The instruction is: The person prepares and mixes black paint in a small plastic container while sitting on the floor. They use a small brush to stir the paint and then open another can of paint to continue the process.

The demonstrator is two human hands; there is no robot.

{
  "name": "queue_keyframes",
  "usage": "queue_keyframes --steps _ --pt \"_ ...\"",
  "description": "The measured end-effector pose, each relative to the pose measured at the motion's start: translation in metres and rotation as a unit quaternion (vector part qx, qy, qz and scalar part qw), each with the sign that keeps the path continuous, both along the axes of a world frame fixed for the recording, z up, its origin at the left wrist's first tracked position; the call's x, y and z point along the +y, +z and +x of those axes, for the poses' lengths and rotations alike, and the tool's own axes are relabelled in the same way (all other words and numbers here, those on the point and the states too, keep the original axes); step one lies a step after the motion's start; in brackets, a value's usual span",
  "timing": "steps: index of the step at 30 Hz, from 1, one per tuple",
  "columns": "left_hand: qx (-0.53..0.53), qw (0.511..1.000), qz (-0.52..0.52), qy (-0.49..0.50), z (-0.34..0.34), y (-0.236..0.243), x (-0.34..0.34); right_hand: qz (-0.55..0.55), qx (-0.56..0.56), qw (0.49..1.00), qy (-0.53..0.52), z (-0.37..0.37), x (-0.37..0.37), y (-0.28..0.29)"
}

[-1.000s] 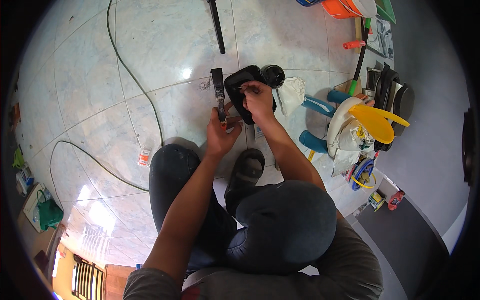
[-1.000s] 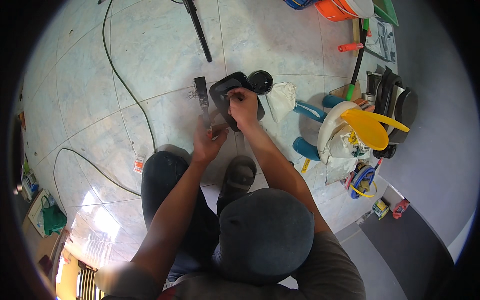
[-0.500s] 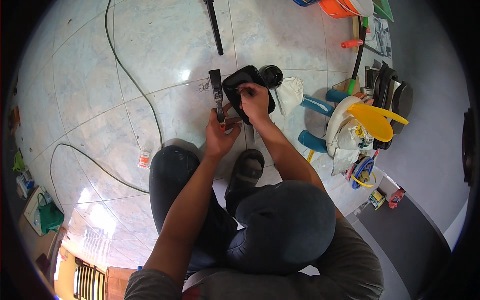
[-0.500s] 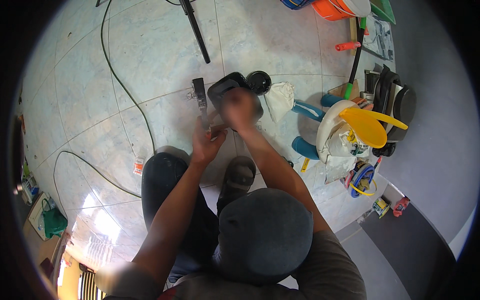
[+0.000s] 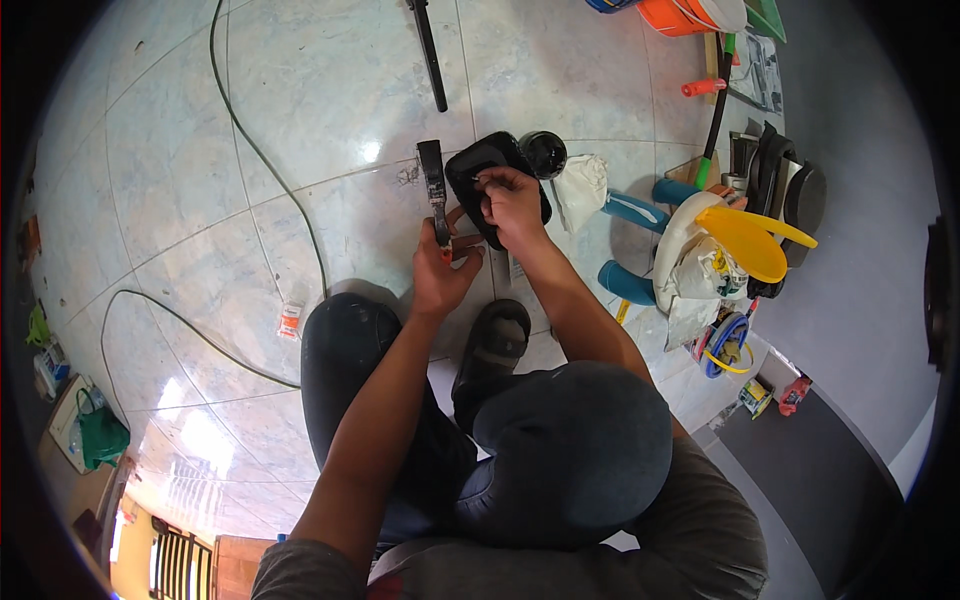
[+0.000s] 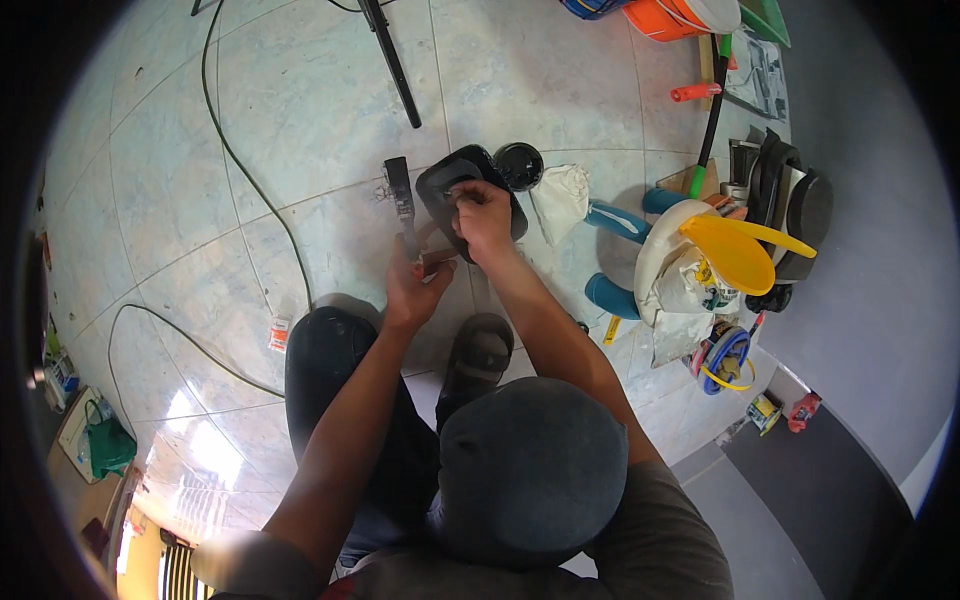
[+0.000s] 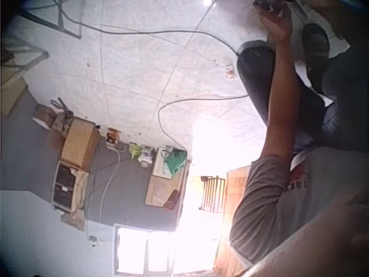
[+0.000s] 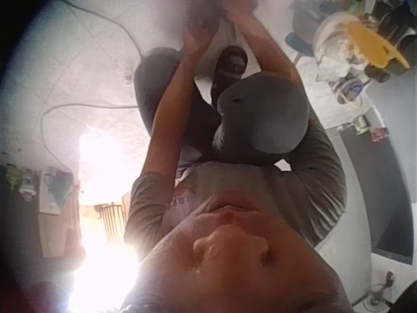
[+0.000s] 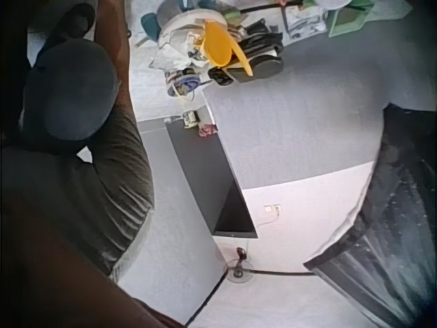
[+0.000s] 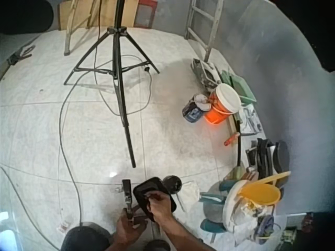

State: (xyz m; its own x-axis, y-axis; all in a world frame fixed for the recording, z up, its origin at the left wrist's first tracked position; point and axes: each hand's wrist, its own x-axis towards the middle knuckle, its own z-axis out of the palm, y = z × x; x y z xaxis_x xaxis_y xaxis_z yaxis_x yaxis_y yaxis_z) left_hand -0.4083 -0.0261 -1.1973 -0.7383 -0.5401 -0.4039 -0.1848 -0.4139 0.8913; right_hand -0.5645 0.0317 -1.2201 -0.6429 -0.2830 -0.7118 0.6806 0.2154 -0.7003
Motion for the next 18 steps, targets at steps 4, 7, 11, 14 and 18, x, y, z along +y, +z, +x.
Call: queue_keyframes --steps 4,7,11,14,18 --pt "-0.002 1.000 -0.001 -0.002 -0.001 0.000 0.000 -0.007 -0.023 1.000 -0.008 -0.004 0.005 0.005" --pt "-0.002 1.000 -0.002 -0.001 0.000 -0.001 0.000 -0.034 -0.040 0.998 -0.020 -0.006 0.011 0.013" --pt "-0.003 1.000 -0.002 0.001 -0.001 0.002 -0.001 -0.060 -0.015 0.997 -0.039 -0.009 0.021 0.041" --pt "-0.011 1.000 -0.002 -0.005 -0.001 0.003 -0.003 -0.060 0.019 0.996 -0.056 -0.020 0.034 0.063" --pt "-0.005 1.000 0.008 0.004 -0.001 0.002 -0.001 -0.046 0.133 0.985 -0.104 -0.045 0.052 0.067"
